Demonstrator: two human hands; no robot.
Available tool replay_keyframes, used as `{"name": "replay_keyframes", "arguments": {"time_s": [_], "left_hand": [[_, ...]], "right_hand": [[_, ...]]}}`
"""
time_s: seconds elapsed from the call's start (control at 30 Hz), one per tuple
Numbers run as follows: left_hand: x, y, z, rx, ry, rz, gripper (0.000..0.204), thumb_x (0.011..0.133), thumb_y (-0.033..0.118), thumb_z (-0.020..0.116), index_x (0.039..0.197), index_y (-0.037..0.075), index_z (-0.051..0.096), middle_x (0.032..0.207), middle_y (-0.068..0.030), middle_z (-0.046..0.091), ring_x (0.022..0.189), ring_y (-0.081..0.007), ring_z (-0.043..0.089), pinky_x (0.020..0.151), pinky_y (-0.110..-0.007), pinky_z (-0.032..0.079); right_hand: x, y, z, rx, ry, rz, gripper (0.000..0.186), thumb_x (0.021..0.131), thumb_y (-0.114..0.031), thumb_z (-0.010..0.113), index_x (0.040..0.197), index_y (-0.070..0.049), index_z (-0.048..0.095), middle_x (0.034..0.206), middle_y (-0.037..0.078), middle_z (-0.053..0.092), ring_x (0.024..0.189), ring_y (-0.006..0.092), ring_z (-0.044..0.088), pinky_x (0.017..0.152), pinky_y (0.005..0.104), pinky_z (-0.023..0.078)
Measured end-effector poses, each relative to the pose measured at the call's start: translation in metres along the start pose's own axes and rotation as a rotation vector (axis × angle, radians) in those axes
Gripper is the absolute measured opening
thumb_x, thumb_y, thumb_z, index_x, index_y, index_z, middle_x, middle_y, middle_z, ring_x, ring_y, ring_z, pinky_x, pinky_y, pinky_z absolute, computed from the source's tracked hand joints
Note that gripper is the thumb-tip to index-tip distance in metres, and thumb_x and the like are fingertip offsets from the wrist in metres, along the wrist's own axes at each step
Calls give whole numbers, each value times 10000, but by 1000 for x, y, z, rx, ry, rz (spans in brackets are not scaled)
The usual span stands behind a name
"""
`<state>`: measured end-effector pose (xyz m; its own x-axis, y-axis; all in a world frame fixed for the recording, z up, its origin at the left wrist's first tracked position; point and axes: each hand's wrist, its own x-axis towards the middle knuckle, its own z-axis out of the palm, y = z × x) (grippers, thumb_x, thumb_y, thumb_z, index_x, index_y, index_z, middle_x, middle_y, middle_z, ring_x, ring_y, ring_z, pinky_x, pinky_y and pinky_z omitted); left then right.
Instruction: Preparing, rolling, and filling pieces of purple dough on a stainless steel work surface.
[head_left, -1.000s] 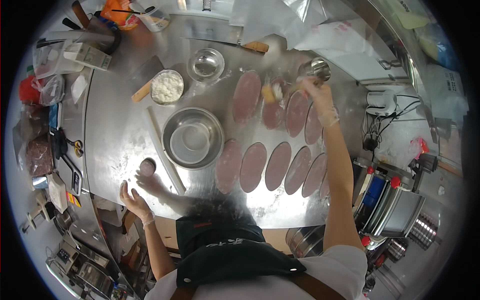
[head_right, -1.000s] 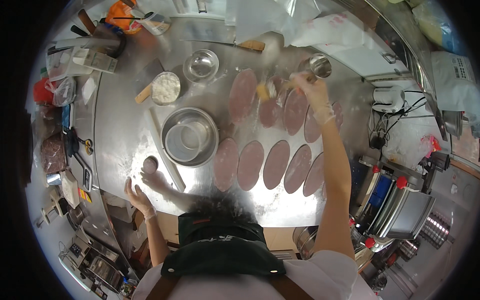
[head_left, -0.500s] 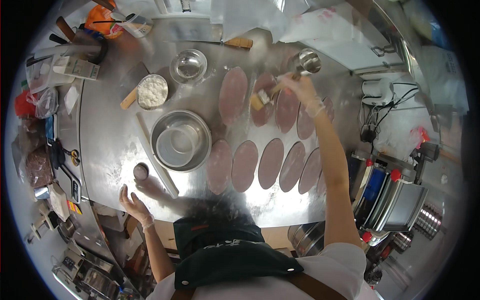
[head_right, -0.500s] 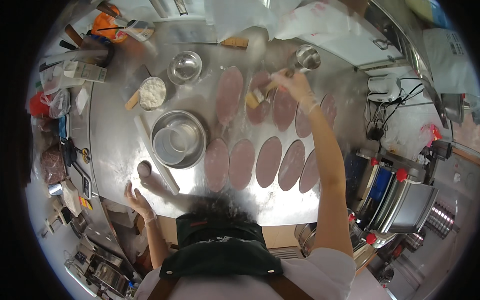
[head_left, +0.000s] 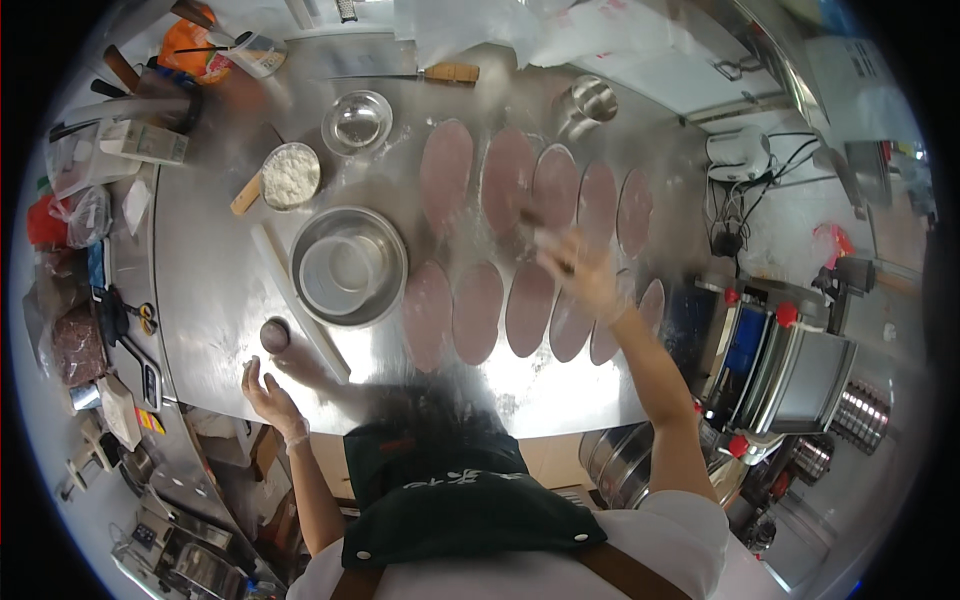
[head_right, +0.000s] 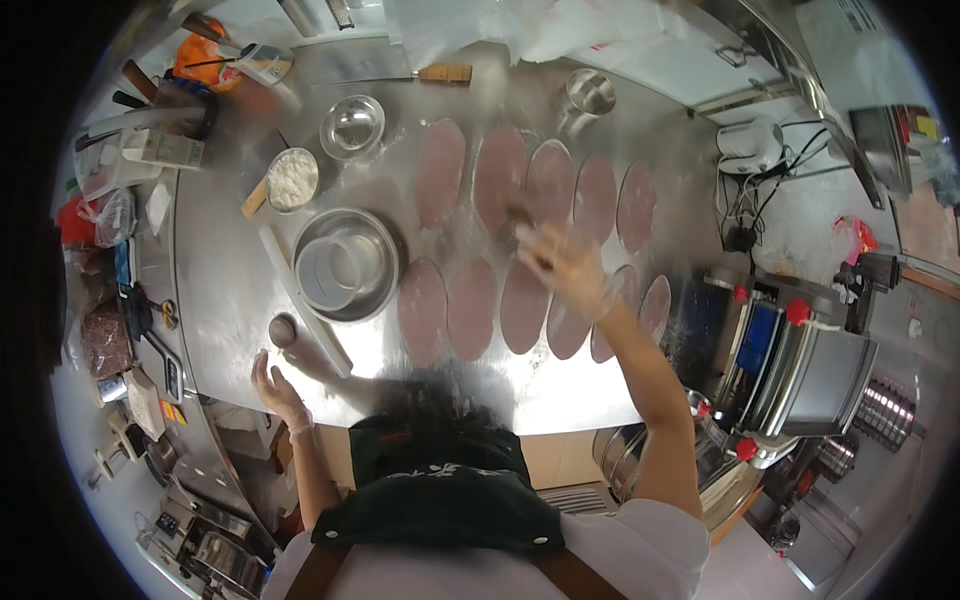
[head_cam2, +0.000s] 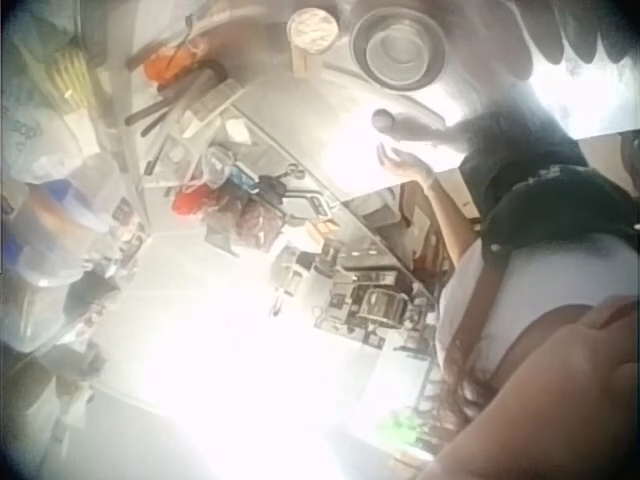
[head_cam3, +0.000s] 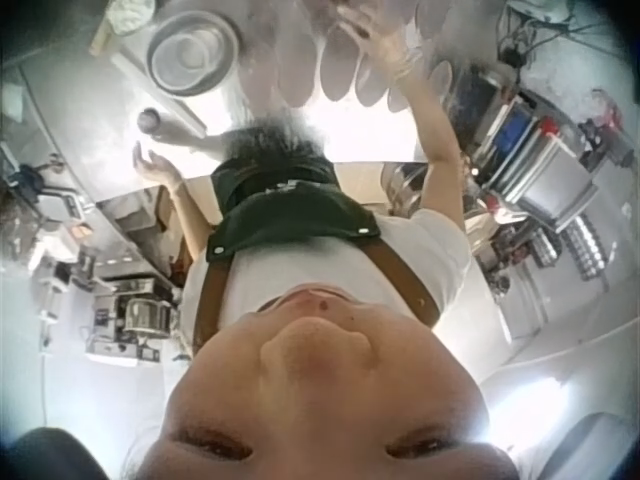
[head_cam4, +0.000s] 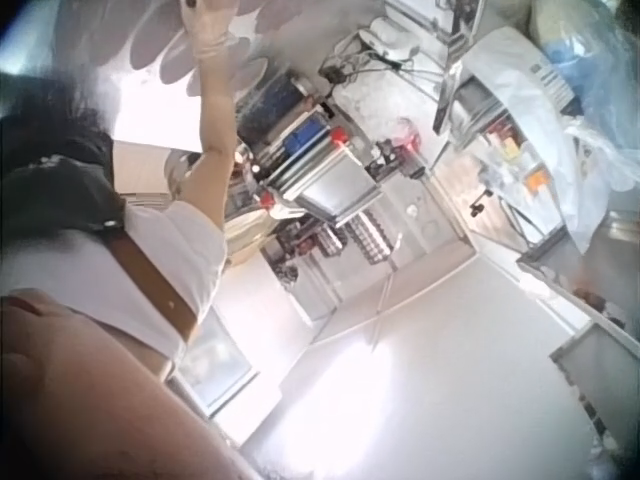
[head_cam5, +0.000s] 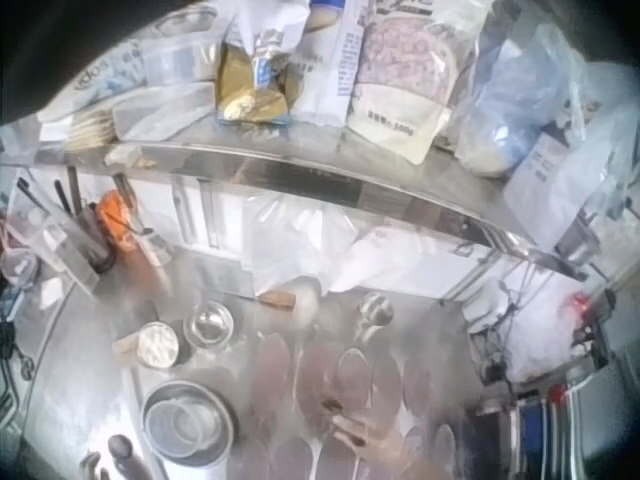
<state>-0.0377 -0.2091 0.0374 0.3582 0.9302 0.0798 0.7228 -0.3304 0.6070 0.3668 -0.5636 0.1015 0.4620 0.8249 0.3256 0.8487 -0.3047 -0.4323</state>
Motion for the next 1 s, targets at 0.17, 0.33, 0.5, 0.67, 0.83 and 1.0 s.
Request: {"name": "replay_keyframes", "arguments": {"time_s": [0.17,0.33,0.5,0.67,0.83,1.0], "left_hand": [[4,33,4,-127,-2,7,327,932,-48,498,1234,16,606,1263,-105,554,1210,-238,526,1042,-350,412],[-10,18,-15,-96,45,65,349,917,-72,507,1227,41,619,1249,-109,556,1222,-239,520,1039,-357,435],[-23,19,-17,-146,11,8,339,918,-65,511,1222,40,619,1271,-121,548,1221,-254,521,1031,-364,440],[-28,50,-25,-121,14,244,301,874,-90,558,1148,16,625,1155,-142,581,1110,-286,562,948,-375,471],[-94,87,15,-249,-634,818,340,794,33,629,1132,67,638,1121,-118,643,1057,-303,597,907,-439,471],[-133,86,52,70,-844,1098,520,820,155,647,1319,75,523,1404,-148,468,1352,-298,410,1096,-484,354]], "right_hand": [[38,32,6,-146,94,230,368,753,-103,781,1103,-161,686,915,80,631,758,262,623,662,361,520],[-26,-48,8,39,51,210,313,779,-73,758,1080,-131,693,877,68,621,727,213,607,655,309,506],[-12,-108,-8,446,307,631,219,847,-50,719,1065,-62,695,791,5,608,679,88,561,639,238,472],[-19,-128,15,938,-21,1028,207,913,-145,675,1050,11,684,786,7,618,682,70,531,644,224,452],[-1,-130,48,873,-448,864,200,919,-158,668,1058,-16,694,839,12,649,692,73,541,649,234,461],[12,-82,62,808,183,775,277,903,-271,688,1069,-50,707,851,6,663,697,79,559,669,235,476]]}}
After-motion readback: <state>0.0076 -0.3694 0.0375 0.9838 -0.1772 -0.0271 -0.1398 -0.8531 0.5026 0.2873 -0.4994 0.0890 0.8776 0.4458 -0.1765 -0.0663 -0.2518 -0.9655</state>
